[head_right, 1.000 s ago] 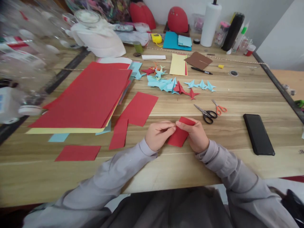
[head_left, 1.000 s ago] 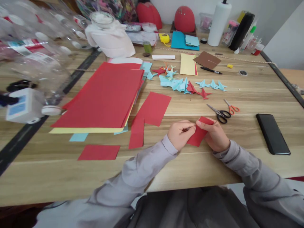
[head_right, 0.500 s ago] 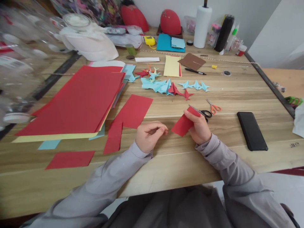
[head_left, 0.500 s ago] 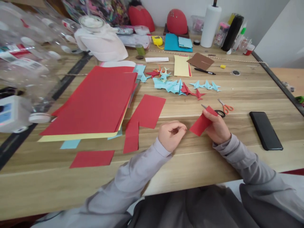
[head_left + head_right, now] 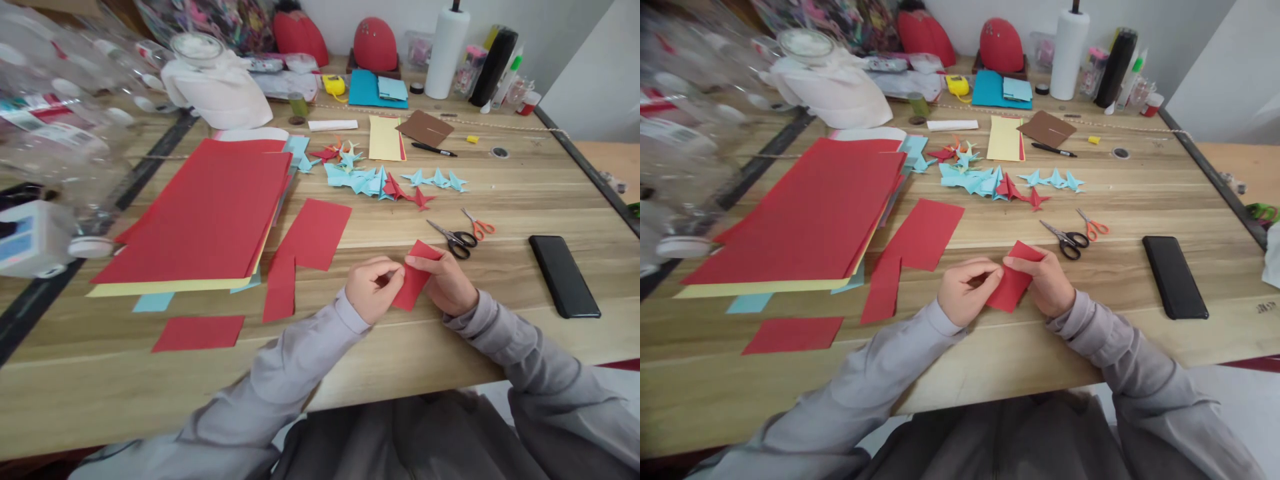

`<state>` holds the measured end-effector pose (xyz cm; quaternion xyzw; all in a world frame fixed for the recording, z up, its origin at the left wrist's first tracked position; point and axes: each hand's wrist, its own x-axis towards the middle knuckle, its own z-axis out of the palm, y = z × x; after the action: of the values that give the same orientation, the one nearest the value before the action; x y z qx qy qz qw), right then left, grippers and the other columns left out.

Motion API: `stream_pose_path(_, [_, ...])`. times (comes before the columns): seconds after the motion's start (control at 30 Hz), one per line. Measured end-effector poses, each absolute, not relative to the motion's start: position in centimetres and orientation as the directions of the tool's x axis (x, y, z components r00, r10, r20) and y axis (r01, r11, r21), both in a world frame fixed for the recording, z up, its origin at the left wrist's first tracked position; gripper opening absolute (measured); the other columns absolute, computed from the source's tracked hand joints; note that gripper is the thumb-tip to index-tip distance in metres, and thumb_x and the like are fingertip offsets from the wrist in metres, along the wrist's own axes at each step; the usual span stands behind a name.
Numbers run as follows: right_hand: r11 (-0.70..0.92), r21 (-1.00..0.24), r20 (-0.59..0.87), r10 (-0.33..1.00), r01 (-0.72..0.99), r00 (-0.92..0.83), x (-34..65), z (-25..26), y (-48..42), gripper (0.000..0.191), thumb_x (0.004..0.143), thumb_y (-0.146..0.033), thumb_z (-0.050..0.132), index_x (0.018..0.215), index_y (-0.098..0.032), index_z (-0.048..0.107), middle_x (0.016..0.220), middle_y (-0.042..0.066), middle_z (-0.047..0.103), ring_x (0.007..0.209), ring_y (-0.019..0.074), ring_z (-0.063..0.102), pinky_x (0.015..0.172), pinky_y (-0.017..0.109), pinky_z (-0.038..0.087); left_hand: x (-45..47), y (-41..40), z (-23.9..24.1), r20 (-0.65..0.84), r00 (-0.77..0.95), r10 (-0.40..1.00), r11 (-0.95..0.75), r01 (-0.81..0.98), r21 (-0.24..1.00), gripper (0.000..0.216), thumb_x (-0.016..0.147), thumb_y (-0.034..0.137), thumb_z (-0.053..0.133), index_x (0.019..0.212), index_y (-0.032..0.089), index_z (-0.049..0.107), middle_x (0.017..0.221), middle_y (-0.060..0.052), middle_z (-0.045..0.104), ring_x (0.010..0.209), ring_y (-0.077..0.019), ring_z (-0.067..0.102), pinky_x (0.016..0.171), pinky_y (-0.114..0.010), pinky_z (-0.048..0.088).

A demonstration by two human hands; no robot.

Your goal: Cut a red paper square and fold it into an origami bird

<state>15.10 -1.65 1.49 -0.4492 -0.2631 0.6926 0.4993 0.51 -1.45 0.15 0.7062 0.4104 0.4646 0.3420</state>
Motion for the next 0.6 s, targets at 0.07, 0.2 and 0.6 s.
stream_pose_path(0.07, [-0.301, -0.862, -0.296, 0.952, -0.408, -0.077, 16.0, 1.4, -1.1, 0.024, 0.053, -0.023, 0.085, 0.062, -0.018, 0.062, 0.059, -0.005, 0.061, 0.054, 0.0093, 0.053, 0.056, 0.024, 0.042, 0.3, -1.3, 0.5, 0.329, 0.265, 0.906, -0.397, 0.262, 0.88, 0.018, 0.079, 0.02, 0.056, 0.063, 0.015, 0.064, 0.057, -0.001, 0.058, 0.053, -0.0101, 0.051, 0.051, -0.022, 0.04])
stream_pose_path(0.2, [0.0, -0.994, 0.009, 0.996, -0.111, -0.084, 17.4, 1.3, -0.6, 0.03, 0.061, -0.024, 0.082, 0.088, -0.025, 0.069, 0.085, 0.0, 0.069, 0.073, 0.0139, 0.06, 0.069, 0.029, 0.047, -0.2, -1.0, 1.0, 0.287, 0.371, 0.883, -0.391, 0.243, 0.888, 0.021, 0.078, 0.018, 0.054, 0.059, 0.014, 0.062, 0.054, 0.0, 0.055, 0.049, -0.0084, 0.047, 0.047, -0.02, 0.036])
stream_pose_path(0.6, [0.442, -0.805, 0.3, 0.879, 0.395, -0.371, 17.1, 1.2, -1.2, 0.01, 0.081, -0.02, 0.058, 0.076, -0.022, 0.067, 0.08, 0.006, 0.067, 0.077, 0.019, 0.062, 0.075, 0.035, 0.048, -0.9, -0.3, 0.3, 0.428, 0.312, 0.848, -0.519, 0.329, 0.789, 0.015, 0.078, 0.018, 0.061, 0.065, 0.016, 0.067, 0.063, -0.004, 0.067, 0.058, -0.0126, 0.06, 0.058, -0.025, 0.047])
